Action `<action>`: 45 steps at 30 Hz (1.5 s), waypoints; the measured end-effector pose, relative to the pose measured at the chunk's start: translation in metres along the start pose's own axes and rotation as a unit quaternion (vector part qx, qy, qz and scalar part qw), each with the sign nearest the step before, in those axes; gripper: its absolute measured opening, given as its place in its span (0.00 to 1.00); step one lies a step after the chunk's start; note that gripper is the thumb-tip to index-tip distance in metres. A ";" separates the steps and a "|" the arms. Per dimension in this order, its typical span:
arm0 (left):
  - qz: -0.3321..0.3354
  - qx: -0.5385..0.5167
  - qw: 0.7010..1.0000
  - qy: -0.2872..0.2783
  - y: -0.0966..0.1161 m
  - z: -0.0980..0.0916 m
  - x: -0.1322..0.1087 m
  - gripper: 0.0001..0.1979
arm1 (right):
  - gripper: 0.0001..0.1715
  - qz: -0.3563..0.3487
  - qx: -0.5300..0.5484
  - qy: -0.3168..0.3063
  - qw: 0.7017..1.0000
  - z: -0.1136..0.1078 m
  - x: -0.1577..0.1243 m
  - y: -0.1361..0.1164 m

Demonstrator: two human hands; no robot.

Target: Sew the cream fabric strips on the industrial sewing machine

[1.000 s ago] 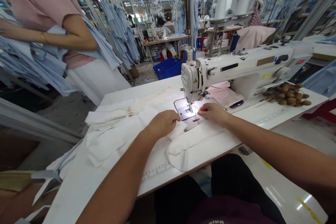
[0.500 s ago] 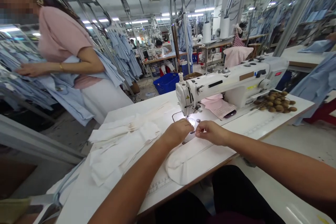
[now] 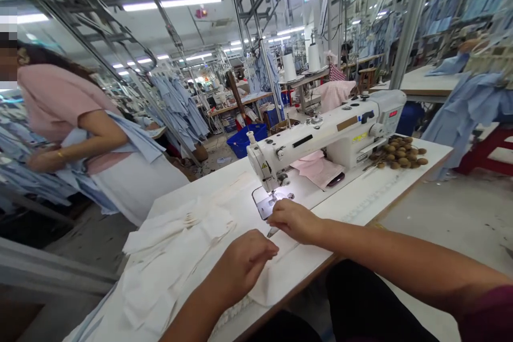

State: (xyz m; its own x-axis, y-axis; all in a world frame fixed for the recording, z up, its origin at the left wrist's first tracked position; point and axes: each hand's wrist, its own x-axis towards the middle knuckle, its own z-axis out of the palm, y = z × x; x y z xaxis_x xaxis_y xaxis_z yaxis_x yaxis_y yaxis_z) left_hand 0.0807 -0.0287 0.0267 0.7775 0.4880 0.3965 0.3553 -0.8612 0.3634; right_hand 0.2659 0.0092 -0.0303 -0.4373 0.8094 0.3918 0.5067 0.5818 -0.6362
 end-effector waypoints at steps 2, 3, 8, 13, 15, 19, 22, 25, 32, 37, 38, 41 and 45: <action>-0.034 -0.008 0.999 0.033 0.001 -0.003 -0.001 0.10 | 0.07 -0.022 -0.009 -0.019 1.000 -0.004 -0.003 0.001; -0.048 -0.013 0.998 0.043 0.001 -0.004 -0.001 0.10 | 0.07 -0.026 -0.011 -0.025 0.999 -0.006 -0.005 0.003; -0.066 -0.025 0.997 0.014 0.007 0.004 0.004 0.11 | 0.09 0.005 0.013 -0.045 0.999 -0.017 -0.011 0.003; -0.022 -0.036 0.999 -0.029 0.017 0.011 0.012 0.13 | 0.08 0.067 0.115 -0.061 0.989 -0.024 -0.017 0.000; -0.030 -0.035 0.999 -0.028 0.018 0.013 0.014 0.12 | 0.09 0.120 0.176 -0.040 0.976 -0.025 -0.018 0.001; -0.035 -0.028 0.998 -0.050 0.020 0.018 0.017 0.12 | 0.05 0.237 0.342 0.019 0.909 -0.022 -0.017 -0.001; -0.020 -0.027 0.997 -0.063 0.024 0.023 0.018 0.11 | 0.08 0.297 0.451 0.047 0.840 -0.021 -0.016 -0.008; -0.012 -0.044 0.996 -0.070 0.026 0.024 0.019 0.10 | 0.12 0.338 0.510 0.043 0.790 -0.025 -0.019 -0.013; 0.008 -0.076 0.995 -0.058 0.031 0.022 0.019 0.09 | 0.03 0.368 0.530 0.043 0.763 -0.031 -0.032 -0.019; 0.032 -0.059 0.997 -0.044 0.038 0.029 0.021 0.08 | 0.05 0.389 0.541 0.006 0.745 -0.028 -0.035 -0.036; 0.037 -0.056 0.997 -0.048 0.040 0.031 0.021 0.08 | 0.04 0.388 0.545 0.001 0.743 -0.028 -0.034 -0.039; 0.048 -0.058 0.995 -0.071 0.044 0.033 0.020 0.09 | 0.05 0.382 0.533 0.005 0.755 -0.027 -0.033 -0.042; 0.036 -0.055 0.997 -0.045 0.033 0.027 0.017 0.09 | 0.05 0.361 0.453 0.014 0.815 -0.026 -0.038 -0.031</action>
State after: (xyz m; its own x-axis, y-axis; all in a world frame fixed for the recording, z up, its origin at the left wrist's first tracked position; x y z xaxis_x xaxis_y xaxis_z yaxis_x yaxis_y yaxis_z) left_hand 0.1197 -0.0526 0.0232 0.8437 0.4071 0.3499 0.2418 -0.8702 0.4293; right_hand 0.2865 -0.0376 -0.0083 -0.2452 0.9234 -0.2952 -0.1373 -0.3346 -0.9323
